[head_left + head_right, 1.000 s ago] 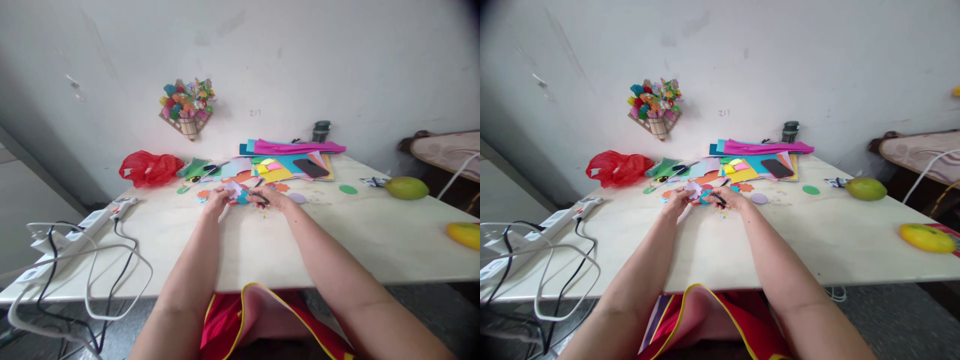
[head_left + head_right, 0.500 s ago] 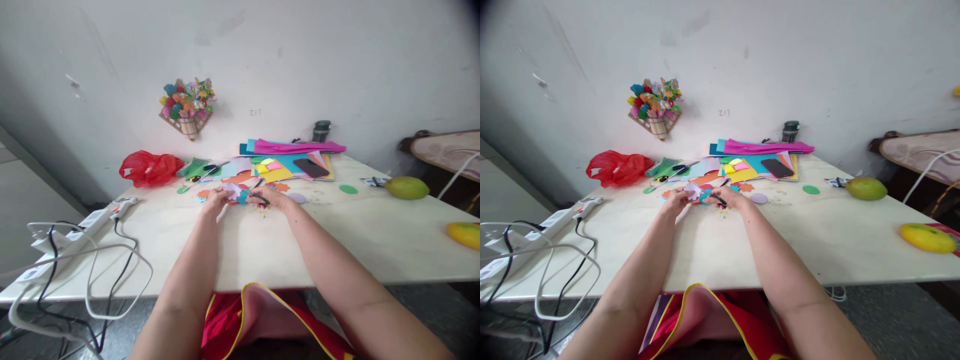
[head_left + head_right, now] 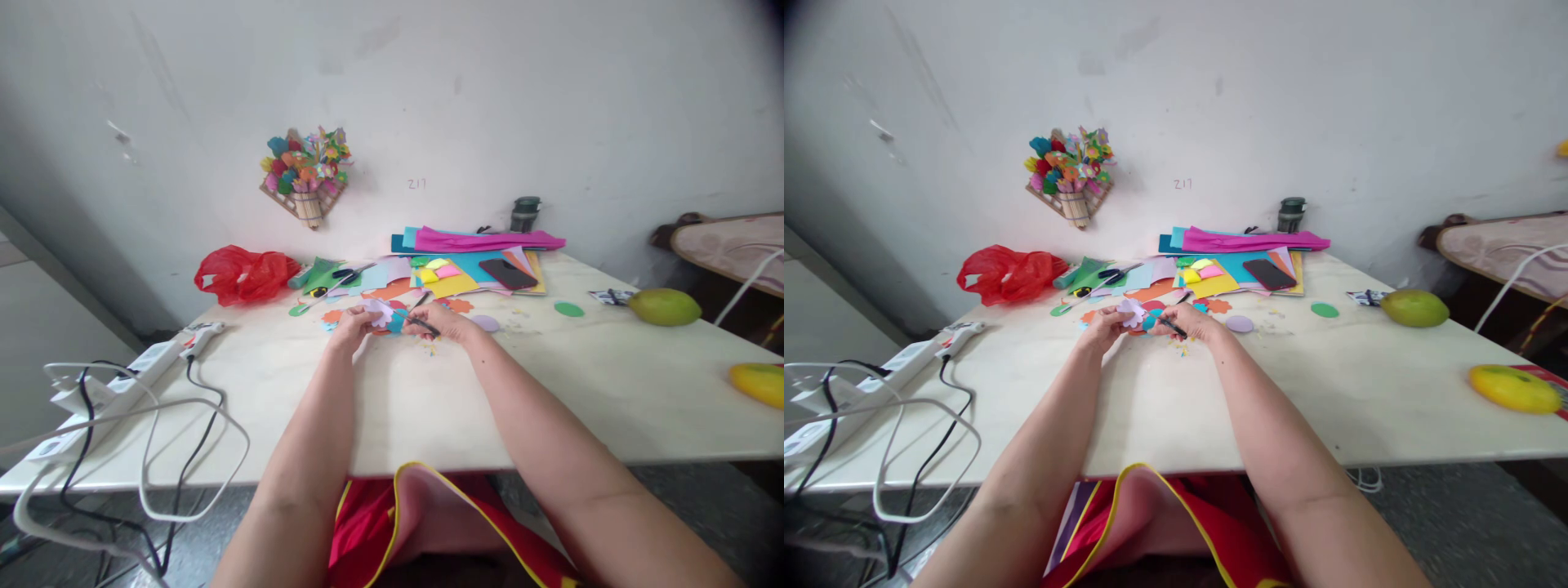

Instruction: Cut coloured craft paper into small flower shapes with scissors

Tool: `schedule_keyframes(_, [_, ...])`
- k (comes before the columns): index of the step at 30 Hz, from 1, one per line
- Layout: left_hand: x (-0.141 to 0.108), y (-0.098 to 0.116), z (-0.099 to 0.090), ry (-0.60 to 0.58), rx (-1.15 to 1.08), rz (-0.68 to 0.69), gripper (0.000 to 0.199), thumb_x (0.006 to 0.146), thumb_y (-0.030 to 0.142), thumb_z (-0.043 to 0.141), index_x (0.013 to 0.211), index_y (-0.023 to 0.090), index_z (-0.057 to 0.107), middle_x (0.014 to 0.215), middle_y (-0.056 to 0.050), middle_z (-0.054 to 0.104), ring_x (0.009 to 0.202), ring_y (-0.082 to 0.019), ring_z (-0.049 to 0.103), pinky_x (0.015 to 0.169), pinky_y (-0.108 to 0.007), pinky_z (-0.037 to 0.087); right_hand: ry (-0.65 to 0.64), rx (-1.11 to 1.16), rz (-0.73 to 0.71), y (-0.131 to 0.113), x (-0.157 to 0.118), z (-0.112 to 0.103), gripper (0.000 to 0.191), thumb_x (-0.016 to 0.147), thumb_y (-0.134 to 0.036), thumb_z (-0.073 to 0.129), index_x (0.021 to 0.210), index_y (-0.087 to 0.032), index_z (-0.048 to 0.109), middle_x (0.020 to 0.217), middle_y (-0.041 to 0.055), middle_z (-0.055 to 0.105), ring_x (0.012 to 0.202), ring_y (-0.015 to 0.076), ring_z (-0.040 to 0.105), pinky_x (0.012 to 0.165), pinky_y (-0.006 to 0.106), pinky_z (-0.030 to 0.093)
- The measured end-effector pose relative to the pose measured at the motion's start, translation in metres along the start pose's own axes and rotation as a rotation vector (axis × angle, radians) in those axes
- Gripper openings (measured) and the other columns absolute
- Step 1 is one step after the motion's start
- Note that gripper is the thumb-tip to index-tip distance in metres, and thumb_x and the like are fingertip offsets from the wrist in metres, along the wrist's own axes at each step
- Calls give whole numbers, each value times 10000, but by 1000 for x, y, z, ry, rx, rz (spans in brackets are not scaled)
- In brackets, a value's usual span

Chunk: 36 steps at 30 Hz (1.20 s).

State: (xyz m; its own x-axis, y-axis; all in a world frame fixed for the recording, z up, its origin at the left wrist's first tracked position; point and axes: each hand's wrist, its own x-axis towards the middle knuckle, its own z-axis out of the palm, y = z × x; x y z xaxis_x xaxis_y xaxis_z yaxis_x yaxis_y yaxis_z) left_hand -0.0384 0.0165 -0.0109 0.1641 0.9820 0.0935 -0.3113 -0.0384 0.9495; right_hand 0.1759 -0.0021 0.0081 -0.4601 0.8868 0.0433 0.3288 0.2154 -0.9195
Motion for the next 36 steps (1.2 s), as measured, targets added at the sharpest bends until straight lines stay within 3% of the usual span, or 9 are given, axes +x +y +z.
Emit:
schedule_keyframes(16, [-1,0,0,-16,19,8,220,494,199,812,660,106,700,640,-59,691,572,-148,627,620,-280,527,-49,21,-50,10,8,-1,361,566,-390,803,772,-135,652,483,-73,475,435,61,412,426,202,331])
schedule_keyframes(27, [-3,0,5,17,-18,-4,196,511,171,798,644,119,663,614,-46,669,575,-159,634,644,-307,540,27,0,-31,-5,-2,1,396,531,-413,823,747,-131,647,491,-64,488,423,61,412,412,211,330])
schedule_keyframes(36, [-5,1,12,52,-57,-11,195,501,171,777,637,119,648,625,-39,667,584,-158,639,601,-283,542,38,14,-27,1,2,2,346,574,-371,813,773,-131,663,477,-61,488,419,58,417,387,184,312])
